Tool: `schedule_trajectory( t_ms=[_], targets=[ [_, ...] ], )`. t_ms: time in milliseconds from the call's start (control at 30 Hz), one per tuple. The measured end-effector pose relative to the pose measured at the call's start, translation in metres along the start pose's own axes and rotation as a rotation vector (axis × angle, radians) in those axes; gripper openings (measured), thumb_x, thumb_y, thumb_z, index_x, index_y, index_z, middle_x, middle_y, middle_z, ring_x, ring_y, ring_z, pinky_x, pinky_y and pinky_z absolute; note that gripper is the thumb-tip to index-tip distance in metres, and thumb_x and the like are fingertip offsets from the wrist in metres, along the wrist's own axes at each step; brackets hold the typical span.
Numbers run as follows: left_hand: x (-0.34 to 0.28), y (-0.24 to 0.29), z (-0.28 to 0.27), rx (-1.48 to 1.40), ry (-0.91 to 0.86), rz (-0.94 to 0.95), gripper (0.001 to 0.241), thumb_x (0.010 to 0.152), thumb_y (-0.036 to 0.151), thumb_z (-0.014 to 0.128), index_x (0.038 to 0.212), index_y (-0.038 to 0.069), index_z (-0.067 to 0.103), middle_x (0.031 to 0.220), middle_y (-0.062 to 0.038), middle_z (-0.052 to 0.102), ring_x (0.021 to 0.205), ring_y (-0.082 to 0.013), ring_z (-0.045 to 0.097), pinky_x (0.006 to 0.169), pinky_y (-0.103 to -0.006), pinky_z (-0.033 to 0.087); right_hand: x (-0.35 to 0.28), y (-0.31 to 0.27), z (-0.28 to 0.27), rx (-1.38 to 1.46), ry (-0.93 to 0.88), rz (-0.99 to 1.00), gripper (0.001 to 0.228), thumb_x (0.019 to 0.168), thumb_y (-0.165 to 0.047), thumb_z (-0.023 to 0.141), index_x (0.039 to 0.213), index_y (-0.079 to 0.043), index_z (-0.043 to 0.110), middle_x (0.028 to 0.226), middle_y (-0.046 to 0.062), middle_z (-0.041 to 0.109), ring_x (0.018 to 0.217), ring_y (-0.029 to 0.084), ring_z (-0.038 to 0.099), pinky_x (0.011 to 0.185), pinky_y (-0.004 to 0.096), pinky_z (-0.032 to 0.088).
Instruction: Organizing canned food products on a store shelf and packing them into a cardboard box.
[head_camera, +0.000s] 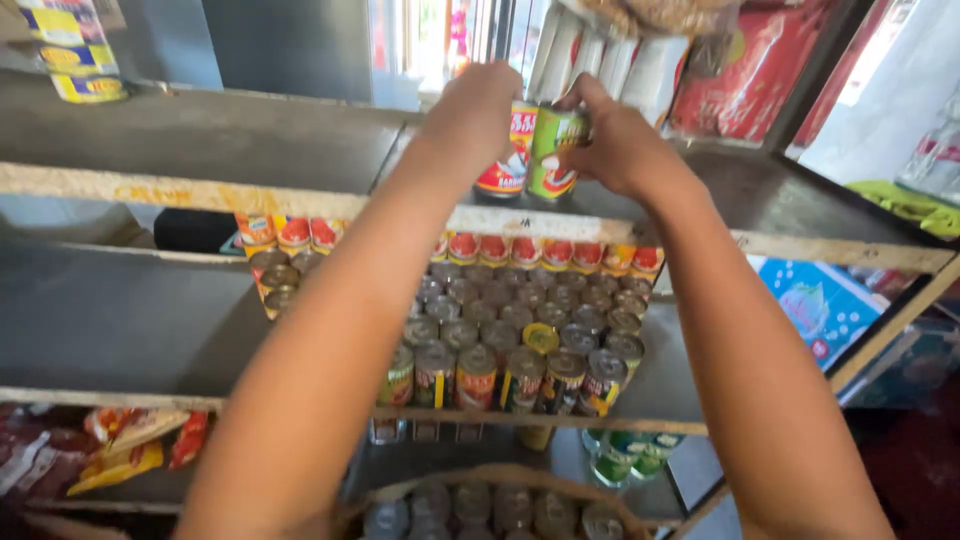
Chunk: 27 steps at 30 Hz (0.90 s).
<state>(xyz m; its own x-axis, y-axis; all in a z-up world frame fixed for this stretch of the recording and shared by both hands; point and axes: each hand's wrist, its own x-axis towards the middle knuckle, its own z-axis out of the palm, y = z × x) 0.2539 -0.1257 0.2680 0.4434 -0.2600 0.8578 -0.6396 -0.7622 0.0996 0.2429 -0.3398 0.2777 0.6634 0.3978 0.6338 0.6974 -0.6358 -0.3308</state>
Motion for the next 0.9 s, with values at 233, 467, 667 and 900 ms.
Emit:
schedule_trajectory(
  t_ms=[233,467,667,900],
  targets=[
    [0.038,-0.037,0.044,0.161,-0.111,-0.132,0.032,0.088,-0.004,0.060,0.118,0.006,0.063,0.108,-0.024,0.069,0.106,-0.0452,0.067,0.085,-0.0540,0.055,0.057,0.023,0.011,-0.013,-0.177,0.185,0.063,0.078,-0.007,0.084,0.125,-0.011,0.043,0.100,0.016,0.071,0.083,0.024,0.071,0.059,0.037,0.063],
    [0.068,-0.073,0.064,0.201,-0.217,-0.127,0.041,0.079,-0.003,0.070,0.118,0.007,0.062,0.109,-0.023,0.069,0.107,-0.0422,0.067,0.086,-0.0510,0.056,0.102,0.054,0.024,0.048,-0.295,0.215,0.070,0.073,-0.006,0.087,0.125,-0.011,0.040,0.119,0.011,0.063,0.094,0.028,0.071,0.062,0.039,0.063],
    [0.079,-0.076,0.061,0.159,-0.354,-0.260,0.046,0.079,0.000,0.076,0.122,0.008,0.061,0.112,-0.021,0.070,0.108,-0.0387,0.069,0.089,-0.0478,0.057,0.131,0.077,0.038,0.081,-0.341,0.310,0.072,0.072,-0.003,0.086,0.126,-0.011,0.039,0.123,0.011,0.061,0.094,0.030,0.073,0.066,0.038,0.066],
    [0.084,-0.121,0.109,0.236,-0.266,-0.183,0.053,0.085,0.000,0.071,0.135,0.015,0.059,0.118,-0.022,0.069,0.111,-0.0391,0.068,0.091,-0.0492,0.056,0.153,0.130,0.061,-0.139,-0.224,0.175,0.071,0.074,-0.012,0.088,0.127,-0.010,0.041,0.112,0.020,0.068,0.100,0.036,0.071,0.077,0.043,0.060]
  ],
)
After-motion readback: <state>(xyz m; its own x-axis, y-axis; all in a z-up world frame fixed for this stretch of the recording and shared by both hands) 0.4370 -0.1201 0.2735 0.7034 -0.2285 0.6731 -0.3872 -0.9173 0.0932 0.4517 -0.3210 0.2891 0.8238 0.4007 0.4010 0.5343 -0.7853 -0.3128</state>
